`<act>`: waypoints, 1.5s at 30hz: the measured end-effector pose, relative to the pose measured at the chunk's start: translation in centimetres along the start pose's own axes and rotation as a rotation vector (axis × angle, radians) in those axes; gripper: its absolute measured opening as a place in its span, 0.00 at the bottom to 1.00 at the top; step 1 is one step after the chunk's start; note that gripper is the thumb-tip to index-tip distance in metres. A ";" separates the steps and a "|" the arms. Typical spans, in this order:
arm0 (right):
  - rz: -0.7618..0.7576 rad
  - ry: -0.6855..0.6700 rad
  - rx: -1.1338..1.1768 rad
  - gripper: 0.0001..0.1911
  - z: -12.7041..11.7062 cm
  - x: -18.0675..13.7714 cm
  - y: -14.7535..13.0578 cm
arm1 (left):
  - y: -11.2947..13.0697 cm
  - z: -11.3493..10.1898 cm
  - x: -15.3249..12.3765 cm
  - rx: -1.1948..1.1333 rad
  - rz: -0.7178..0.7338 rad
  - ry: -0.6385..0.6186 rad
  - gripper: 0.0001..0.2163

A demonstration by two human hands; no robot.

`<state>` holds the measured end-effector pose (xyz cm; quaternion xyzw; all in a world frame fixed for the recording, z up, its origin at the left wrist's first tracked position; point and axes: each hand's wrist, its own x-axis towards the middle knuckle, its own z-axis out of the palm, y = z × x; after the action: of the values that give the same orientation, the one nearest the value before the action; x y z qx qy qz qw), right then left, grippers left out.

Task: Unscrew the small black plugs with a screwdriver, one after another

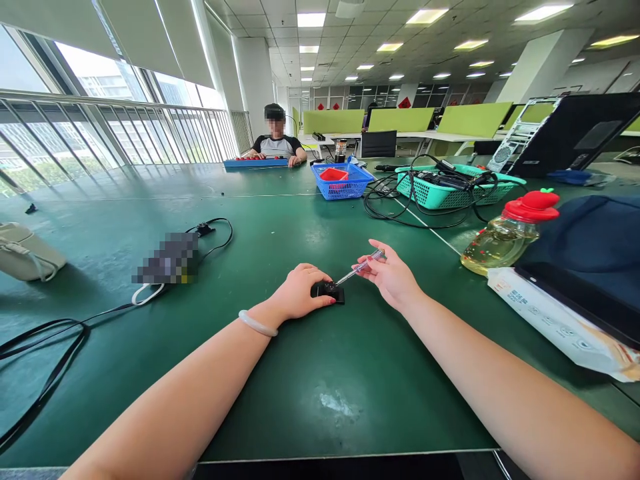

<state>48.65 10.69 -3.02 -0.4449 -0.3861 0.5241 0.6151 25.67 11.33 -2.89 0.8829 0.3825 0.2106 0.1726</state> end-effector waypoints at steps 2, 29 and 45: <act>-0.020 0.008 -0.008 0.24 0.1 -0.1 0.0 | 0.0 0.0 0.0 0.004 0.005 0.005 0.14; -0.797 -0.473 -0.857 0.23 2.1 -4.0 -1.8 | -0.2 0.0 0.2 0.135 -0.238 0.132 0.16; -1.067 -0.717 -1.303 0.17 2.8 -5.0 -1.7 | -0.4 0.1 0.2 0.087 -0.198 0.121 0.13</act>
<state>45.79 6.05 -0.58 -0.2774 -0.9276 -0.0443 0.2464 25.55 11.73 -3.10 0.8331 0.4865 0.2285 0.1306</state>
